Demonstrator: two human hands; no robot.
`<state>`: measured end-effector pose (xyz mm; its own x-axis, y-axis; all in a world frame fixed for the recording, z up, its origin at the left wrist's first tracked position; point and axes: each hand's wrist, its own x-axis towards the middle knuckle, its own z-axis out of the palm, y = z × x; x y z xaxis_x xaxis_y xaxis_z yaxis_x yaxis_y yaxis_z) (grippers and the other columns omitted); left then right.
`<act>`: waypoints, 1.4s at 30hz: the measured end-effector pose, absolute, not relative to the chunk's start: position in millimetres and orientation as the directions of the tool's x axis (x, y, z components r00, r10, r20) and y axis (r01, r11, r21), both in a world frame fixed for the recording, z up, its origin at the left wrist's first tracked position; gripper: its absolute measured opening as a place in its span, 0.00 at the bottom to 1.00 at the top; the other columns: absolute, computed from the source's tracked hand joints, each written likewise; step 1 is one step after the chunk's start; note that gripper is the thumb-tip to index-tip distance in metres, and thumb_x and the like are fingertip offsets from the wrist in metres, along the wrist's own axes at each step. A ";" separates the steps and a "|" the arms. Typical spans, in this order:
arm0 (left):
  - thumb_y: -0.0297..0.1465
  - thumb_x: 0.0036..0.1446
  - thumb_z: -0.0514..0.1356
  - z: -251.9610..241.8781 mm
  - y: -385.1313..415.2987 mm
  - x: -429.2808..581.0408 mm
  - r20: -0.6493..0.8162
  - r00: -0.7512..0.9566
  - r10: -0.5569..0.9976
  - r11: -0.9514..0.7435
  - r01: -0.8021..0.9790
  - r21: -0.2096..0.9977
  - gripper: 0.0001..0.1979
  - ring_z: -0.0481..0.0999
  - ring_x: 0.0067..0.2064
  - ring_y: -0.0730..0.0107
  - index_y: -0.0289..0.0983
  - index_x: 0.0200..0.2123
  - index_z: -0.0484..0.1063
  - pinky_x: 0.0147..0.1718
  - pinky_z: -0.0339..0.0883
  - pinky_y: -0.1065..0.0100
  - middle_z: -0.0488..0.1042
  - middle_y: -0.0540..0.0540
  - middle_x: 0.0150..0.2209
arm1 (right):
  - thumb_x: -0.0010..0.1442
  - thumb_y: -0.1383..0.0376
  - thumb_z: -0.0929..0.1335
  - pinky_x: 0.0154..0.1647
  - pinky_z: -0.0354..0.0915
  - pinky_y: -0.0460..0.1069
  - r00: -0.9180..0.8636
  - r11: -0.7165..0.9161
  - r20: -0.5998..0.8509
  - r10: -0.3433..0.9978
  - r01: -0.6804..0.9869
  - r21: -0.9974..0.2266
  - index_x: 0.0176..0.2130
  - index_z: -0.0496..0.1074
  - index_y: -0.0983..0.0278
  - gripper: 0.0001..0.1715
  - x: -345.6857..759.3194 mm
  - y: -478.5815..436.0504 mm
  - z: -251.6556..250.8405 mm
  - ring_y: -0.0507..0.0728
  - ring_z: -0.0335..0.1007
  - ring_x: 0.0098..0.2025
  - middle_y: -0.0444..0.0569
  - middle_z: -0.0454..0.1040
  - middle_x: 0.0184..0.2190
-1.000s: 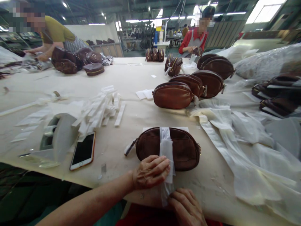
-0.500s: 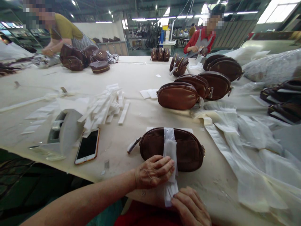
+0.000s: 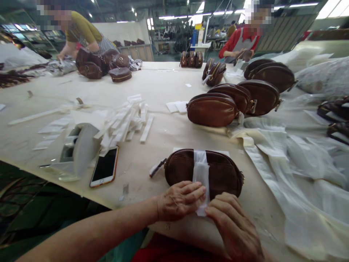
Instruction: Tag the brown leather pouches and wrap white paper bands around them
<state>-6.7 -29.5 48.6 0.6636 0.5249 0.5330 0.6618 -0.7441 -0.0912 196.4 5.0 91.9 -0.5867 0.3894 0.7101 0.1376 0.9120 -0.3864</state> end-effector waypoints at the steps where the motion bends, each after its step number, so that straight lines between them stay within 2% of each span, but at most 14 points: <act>1: 0.25 0.64 0.48 47.2 -29.2 -6.6 0.548 0.649 0.528 -0.752 0.657 -0.054 0.13 0.66 0.56 0.62 0.32 0.45 0.71 0.54 0.63 0.63 0.69 0.42 0.54 | 0.62 0.75 0.61 0.41 0.67 0.50 -0.571 0.899 0.708 0.415 0.138 -0.416 0.38 0.71 0.66 0.10 193.0 11.0 91.4 0.53 0.70 0.35 0.50 0.75 0.30; 4: 0.24 0.61 0.48 45.7 -27.6 -5.5 0.567 0.614 0.549 -0.773 0.631 0.065 0.12 0.66 0.57 0.60 0.31 0.37 0.71 0.53 0.64 0.63 0.72 0.40 0.50 | 0.59 0.76 0.64 0.36 0.67 0.48 -0.527 0.857 0.692 0.494 0.163 -0.488 0.36 0.71 0.64 0.10 182.7 26.6 88.3 0.53 0.69 0.33 0.48 0.74 0.28; 8: 0.22 0.56 0.49 51.1 -24.1 -4.5 0.513 0.606 0.608 -0.779 0.581 0.236 0.11 0.69 0.53 0.62 0.30 0.35 0.70 0.48 0.68 0.65 0.74 0.39 0.43 | 0.59 0.75 0.65 0.32 0.67 0.46 -0.480 0.794 0.644 0.596 0.233 -0.562 0.32 0.71 0.63 0.08 172.4 37.7 78.9 0.52 0.68 0.32 0.46 0.72 0.27; 10: 0.23 0.55 0.49 54.6 -22.1 -5.2 0.513 0.607 0.607 -0.787 0.546 0.286 0.10 0.71 0.51 0.63 0.31 0.34 0.70 0.45 0.69 0.66 0.74 0.39 0.43 | 0.60 0.75 0.65 0.32 0.68 0.46 -0.481 0.770 0.611 0.629 0.274 -0.577 0.32 0.71 0.63 0.08 169.8 39.1 74.1 0.52 0.68 0.32 0.46 0.72 0.27; 15: 0.25 0.56 0.50 54.6 -20.9 -8.9 0.512 0.617 0.598 -0.795 0.539 0.278 0.13 0.69 0.52 0.61 0.29 0.42 0.69 0.48 0.67 0.66 0.72 0.38 0.46 | 0.61 0.73 0.64 0.33 0.68 0.45 -0.439 0.726 0.578 0.688 0.396 -0.562 0.32 0.71 0.63 0.09 167.2 36.7 67.2 0.52 0.68 0.32 0.46 0.71 0.28; 19: 0.29 0.54 0.54 49.8 -24.3 -10.3 0.447 0.646 0.619 -0.781 0.566 0.264 0.08 0.71 0.48 0.60 0.32 0.36 0.69 0.43 0.69 0.64 0.72 0.39 0.39 | 0.62 0.72 0.63 0.33 0.66 0.46 -0.421 0.712 0.576 0.701 0.468 -0.523 0.33 0.71 0.63 0.09 164.9 33.5 63.2 0.52 0.66 0.32 0.47 0.71 0.28; 22: 0.29 0.53 0.52 53.7 -25.1 -8.1 0.485 0.598 0.638 -0.767 0.549 0.332 0.06 0.72 0.45 0.60 0.32 0.30 0.67 0.40 0.70 0.64 0.71 0.39 0.35 | 0.63 0.71 0.63 0.34 0.65 0.46 -0.416 0.696 0.563 0.714 0.513 -0.503 0.32 0.70 0.64 0.09 163.3 33.2 60.5 0.52 0.65 0.31 0.47 0.70 0.28; 25: 0.27 0.54 0.52 63.8 -23.3 -3.1 0.542 0.514 0.664 -0.743 0.534 0.404 0.07 0.72 0.42 0.62 0.31 0.32 0.67 0.43 0.72 0.64 0.70 0.40 0.32 | 0.63 0.71 0.63 0.33 0.63 0.46 -0.433 0.693 0.546 0.718 0.523 -0.496 0.31 0.69 0.64 0.09 162.5 34.5 58.9 0.53 0.64 0.31 0.47 0.69 0.27; 28: 0.29 0.58 0.55 70.2 -19.9 1.9 0.611 0.435 0.662 -0.710 0.626 0.323 0.09 0.71 0.43 0.62 0.28 0.39 0.68 0.45 0.71 0.62 0.72 0.39 0.35 | 0.62 0.72 0.63 0.34 0.63 0.47 -0.444 0.698 0.541 0.714 0.504 -0.508 0.31 0.69 0.64 0.09 162.2 35.7 58.5 0.53 0.64 0.32 0.47 0.69 0.28; 31: 0.28 0.59 0.56 67.6 -17.0 3.6 0.614 0.536 0.579 -0.738 0.666 0.114 0.11 0.71 0.49 0.58 0.27 0.41 0.70 0.50 0.68 0.59 0.73 0.37 0.42 | 0.63 0.72 0.63 0.33 0.62 0.47 -0.439 0.689 0.532 0.724 0.498 -0.527 0.30 0.68 0.63 0.10 162.3 36.5 58.6 0.53 0.64 0.32 0.47 0.70 0.28; 33: 0.24 0.58 0.53 62.9 -16.1 3.0 0.596 0.604 0.530 -0.774 0.632 0.048 0.09 0.70 0.52 0.55 0.26 0.39 0.71 0.52 0.66 0.59 0.73 0.36 0.43 | 0.63 0.71 0.62 0.33 0.62 0.47 -0.440 0.674 0.512 0.738 0.504 -0.540 0.30 0.68 0.63 0.11 162.8 37.4 58.9 0.53 0.64 0.31 0.47 0.70 0.26; 36: 0.22 0.58 0.53 56.8 -17.0 1.7 0.606 0.606 0.515 -0.765 0.643 0.008 0.08 0.70 0.52 0.52 0.27 0.37 0.72 0.49 0.67 0.59 0.73 0.35 0.45 | 0.64 0.68 0.62 0.32 0.61 0.47 -0.453 0.655 0.473 0.756 0.514 -0.554 0.29 0.68 0.63 0.12 164.4 39.7 59.6 0.53 0.64 0.29 0.46 0.69 0.24; 39: 0.25 0.59 0.55 53.5 -19.0 1.5 0.624 0.596 0.506 -0.724 0.686 -0.068 0.07 0.72 0.51 0.53 0.28 0.39 0.72 0.43 0.69 0.62 0.73 0.34 0.45 | 0.65 0.65 0.62 0.30 0.62 0.47 -0.468 0.641 0.441 0.766 0.496 -0.586 0.29 0.69 0.63 0.14 166.7 42.5 61.0 0.52 0.65 0.28 0.45 0.69 0.24; 42: 0.26 0.60 0.55 51.2 -20.3 1.6 0.624 0.598 0.503 -0.695 0.709 -0.120 0.09 0.73 0.50 0.55 0.30 0.41 0.72 0.42 0.69 0.62 0.73 0.35 0.46 | 0.64 0.61 0.63 0.30 0.62 0.46 -0.467 0.605 0.399 0.790 0.486 -0.630 0.28 0.70 0.62 0.15 168.0 43.9 62.5 0.52 0.67 0.27 0.45 0.71 0.24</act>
